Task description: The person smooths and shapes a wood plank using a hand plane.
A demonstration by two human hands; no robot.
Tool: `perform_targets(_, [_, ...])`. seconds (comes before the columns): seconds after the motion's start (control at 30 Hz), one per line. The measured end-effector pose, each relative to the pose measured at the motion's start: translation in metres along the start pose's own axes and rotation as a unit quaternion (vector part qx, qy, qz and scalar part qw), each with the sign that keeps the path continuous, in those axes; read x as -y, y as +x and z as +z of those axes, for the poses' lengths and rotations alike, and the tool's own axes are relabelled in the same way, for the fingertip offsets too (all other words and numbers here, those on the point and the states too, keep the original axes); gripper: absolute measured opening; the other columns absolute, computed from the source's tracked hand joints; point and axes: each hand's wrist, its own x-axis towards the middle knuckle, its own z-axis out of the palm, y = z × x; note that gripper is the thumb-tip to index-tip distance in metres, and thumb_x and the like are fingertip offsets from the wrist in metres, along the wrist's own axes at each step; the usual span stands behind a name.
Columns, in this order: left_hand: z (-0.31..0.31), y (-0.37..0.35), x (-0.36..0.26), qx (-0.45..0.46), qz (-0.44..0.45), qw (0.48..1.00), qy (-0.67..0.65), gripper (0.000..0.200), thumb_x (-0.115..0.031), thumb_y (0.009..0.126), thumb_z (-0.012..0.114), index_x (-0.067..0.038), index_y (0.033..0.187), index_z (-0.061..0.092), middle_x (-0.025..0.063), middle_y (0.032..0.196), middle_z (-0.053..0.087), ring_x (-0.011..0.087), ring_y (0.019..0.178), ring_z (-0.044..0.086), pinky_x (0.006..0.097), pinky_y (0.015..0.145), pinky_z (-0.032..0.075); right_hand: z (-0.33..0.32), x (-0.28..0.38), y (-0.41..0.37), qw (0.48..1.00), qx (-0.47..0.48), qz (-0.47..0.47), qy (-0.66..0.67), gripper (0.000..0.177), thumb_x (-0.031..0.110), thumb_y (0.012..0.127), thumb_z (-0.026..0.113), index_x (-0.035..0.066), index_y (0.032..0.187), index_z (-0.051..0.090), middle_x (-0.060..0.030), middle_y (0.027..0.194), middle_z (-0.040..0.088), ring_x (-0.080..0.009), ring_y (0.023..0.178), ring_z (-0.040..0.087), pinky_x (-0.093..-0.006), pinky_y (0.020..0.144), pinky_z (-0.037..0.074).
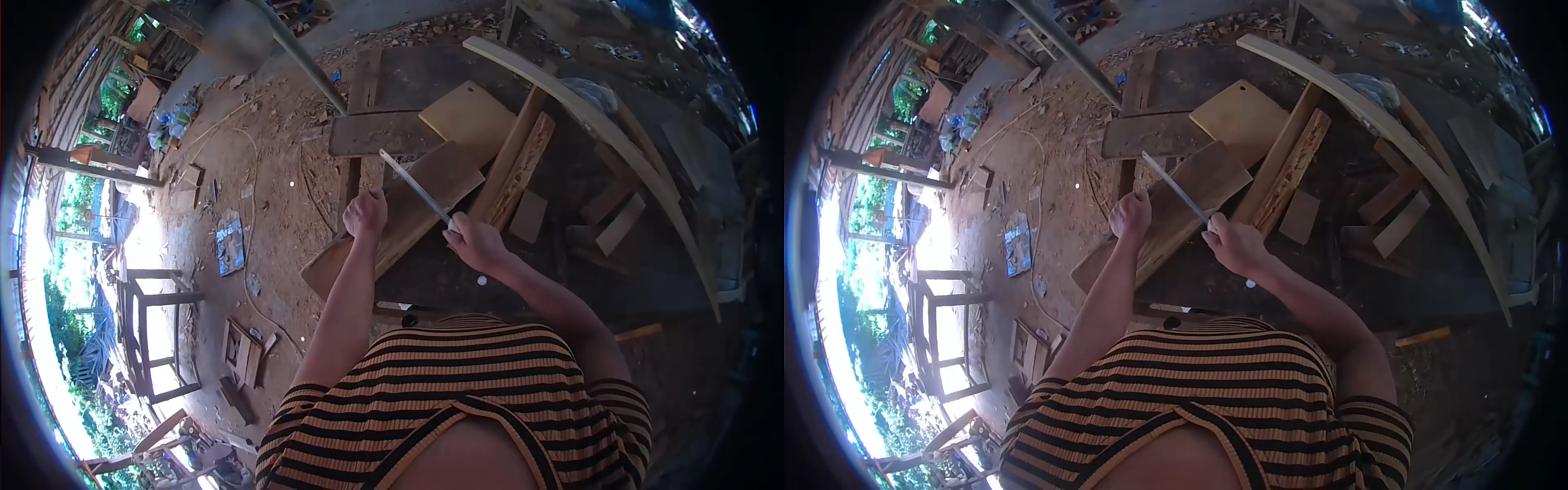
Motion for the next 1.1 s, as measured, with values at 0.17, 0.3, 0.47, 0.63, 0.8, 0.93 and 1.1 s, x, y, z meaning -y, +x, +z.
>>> perform_targets(0.17, [-0.007, -0.001, 0.003, 0.03, 0.002, 0.999, -0.017, 0.051, -0.037, 0.09, 0.033, -0.003, 0.088, 0.07, 0.021, 0.093, 0.067, 0.0364, 0.093, 0.064, 0.0454, 0.086, 0.048, 0.034, 0.014, 0.032, 0.999, -0.023, -0.023, -0.036, 0.023, 0.026, 0.089, 0.056, 0.006, 0.086, 0.046, -0.0163, 0.067, 0.062, -0.0374, 0.068, 0.063, -0.0483, 0.059, 0.048])
perform_targets(0.3, [-0.014, -0.005, 0.004, 0.043, 0.013, 0.998, -0.042, 0.051, -0.039, 0.09, 0.036, -0.002, 0.09, 0.071, 0.0213, 0.095, 0.067, 0.0363, 0.093, 0.064, 0.0454, 0.086, 0.049, 0.049, 0.019, 0.048, 0.998, -0.014, -0.036, -0.059, 0.021, 0.024, 0.09, 0.055, 0.005, 0.087, 0.046, -0.0171, 0.068, 0.062, -0.0375, 0.069, 0.063, -0.0486, 0.061, 0.048])
perform_targets(0.47, [-0.011, 0.001, 0.004, 0.045, 0.016, 0.999, -0.01, 0.05, -0.039, 0.09, 0.038, -0.002, 0.089, 0.071, 0.0219, 0.095, 0.067, 0.0373, 0.093, 0.064, 0.0448, 0.085, 0.05, 0.063, 0.012, 0.058, 0.997, -0.016, -0.035, -0.068, 0.02, 0.023, 0.089, 0.054, 0.005, 0.086, 0.045, -0.0178, 0.069, 0.062, -0.0378, 0.072, 0.063, -0.0485, 0.063, 0.048])
perform_targets(0.63, [-0.011, 0.0, 0.003, 0.037, 0.016, 0.999, -0.007, 0.05, -0.038, 0.09, 0.038, -0.001, 0.086, 0.071, 0.0217, 0.093, 0.067, 0.0373, 0.092, 0.064, 0.0446, 0.084, 0.05, 0.06, 0.012, 0.06, 0.997, 0.002, -0.036, -0.075, 0.02, 0.023, 0.089, 0.054, 0.005, 0.087, 0.045, -0.0179, 0.069, 0.062, -0.0384, 0.073, 0.063, -0.0488, 0.064, 0.048])
perform_targets(0.8, [-0.01, 0.001, 0.004, 0.025, 0.016, 0.999, -0.017, 0.05, -0.039, 0.09, 0.039, 0.0, 0.086, 0.07, 0.0223, 0.093, 0.066, 0.0374, 0.093, 0.064, 0.0449, 0.085, 0.049, 0.055, 0.01, 0.062, 0.997, 0.016, -0.025, -0.074, 0.021, 0.024, 0.089, 0.053, 0.005, 0.087, 0.046, -0.0182, 0.071, 0.062, -0.0386, 0.075, 0.063, -0.0493, 0.067, 0.048])
perform_targets(0.93, [-0.011, 0.002, 0.001, 0.029, 0.013, 0.999, -0.021, 0.05, -0.039, 0.089, 0.039, 0.0, 0.086, 0.07, 0.0226, 0.093, 0.066, 0.038, 0.093, 0.064, 0.0452, 0.085, 0.049, 0.052, 0.009, 0.065, 0.996, 0.04, -0.023, -0.075, 0.021, 0.024, 0.089, 0.052, 0.004, 0.087, 0.046, -0.0187, 0.071, 0.062, -0.0389, 0.076, 0.063, -0.0495, 0.067, 0.047])
perform_targets(1.1, [-0.012, 0.001, 0.001, 0.036, 0.016, 0.999, -0.016, 0.05, -0.038, 0.089, 0.038, 0.0, 0.085, 0.07, 0.0229, 0.092, 0.066, 0.038, 0.093, 0.064, 0.0451, 0.085, 0.049, 0.048, 0.019, 0.073, 0.994, 0.049, -0.033, -0.089, 0.02, 0.022, 0.088, 0.053, 0.003, 0.085, 0.048, -0.0194, 0.073, 0.063, -0.0395, 0.076, 0.063, -0.0488, 0.068, 0.048])
